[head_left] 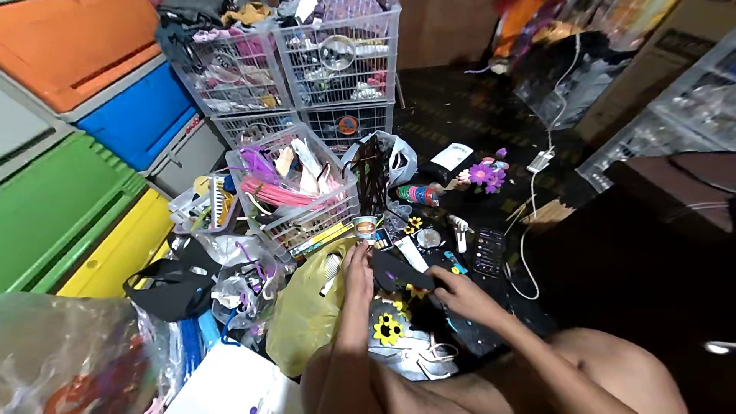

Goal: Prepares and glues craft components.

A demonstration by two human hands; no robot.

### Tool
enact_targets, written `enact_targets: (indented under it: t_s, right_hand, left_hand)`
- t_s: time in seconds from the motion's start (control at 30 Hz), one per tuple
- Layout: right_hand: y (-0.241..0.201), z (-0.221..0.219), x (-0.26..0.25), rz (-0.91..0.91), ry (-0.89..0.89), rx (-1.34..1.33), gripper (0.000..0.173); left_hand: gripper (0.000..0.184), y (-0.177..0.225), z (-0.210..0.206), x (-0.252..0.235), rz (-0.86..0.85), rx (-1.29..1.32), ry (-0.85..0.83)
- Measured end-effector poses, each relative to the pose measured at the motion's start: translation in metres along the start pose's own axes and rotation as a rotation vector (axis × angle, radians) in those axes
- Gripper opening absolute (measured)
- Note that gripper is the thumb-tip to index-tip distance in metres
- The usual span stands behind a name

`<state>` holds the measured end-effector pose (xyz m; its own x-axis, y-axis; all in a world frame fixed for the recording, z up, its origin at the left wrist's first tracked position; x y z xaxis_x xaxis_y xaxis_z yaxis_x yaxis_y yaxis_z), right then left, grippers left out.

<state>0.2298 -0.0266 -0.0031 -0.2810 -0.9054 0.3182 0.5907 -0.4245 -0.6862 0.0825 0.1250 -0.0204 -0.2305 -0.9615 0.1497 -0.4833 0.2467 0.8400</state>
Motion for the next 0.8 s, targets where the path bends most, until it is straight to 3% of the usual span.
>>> enact_targets:
  t_s: [0.23, 0.33, 0.53, 0.7, 0.8]
  right_hand:
    - [-0.01, 0.052, 0.004, 0.222, 0.234, -0.276, 0.028]
    - [-0.014, 0.056, -0.007, 0.259, 0.245, -0.306, 0.027]
    - [-0.009, 0.055, -0.025, 0.19, 0.266, -0.222, 0.03]
    - [-0.008, 0.053, -0.028, 0.126, 0.265, -0.185, 0.029]
    - [-0.009, 0.05, -0.03, 0.095, 0.251, -0.186, 0.029]
  left_hand:
    - [0.03, -0.004, -0.015, 0.01, 0.05, 0.032, -0.116]
    - [0.033, -0.006, -0.016, 0.012, 0.091, 0.068, -0.133]
    - [0.018, -0.007, -0.013, 0.013, 0.17, 0.105, -0.056]
    - [0.042, -0.008, -0.015, 0.01, 0.15, 0.096, -0.103]
    - [0.046, -0.007, -0.018, 0.009, 0.138, 0.149, -0.12]
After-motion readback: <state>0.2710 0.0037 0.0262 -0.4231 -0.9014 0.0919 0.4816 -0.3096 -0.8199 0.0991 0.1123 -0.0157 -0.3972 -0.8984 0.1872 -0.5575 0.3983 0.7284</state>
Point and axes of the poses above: each hand's wrist, its own x-axis away from the middle knuckle, its own z-axis out of the back of the hand, y = z × x, the point moved 7 cm from there along -x, towards the middle knuckle, and after that the axes turned 9 degrees about -z, right-handed, at the moved point
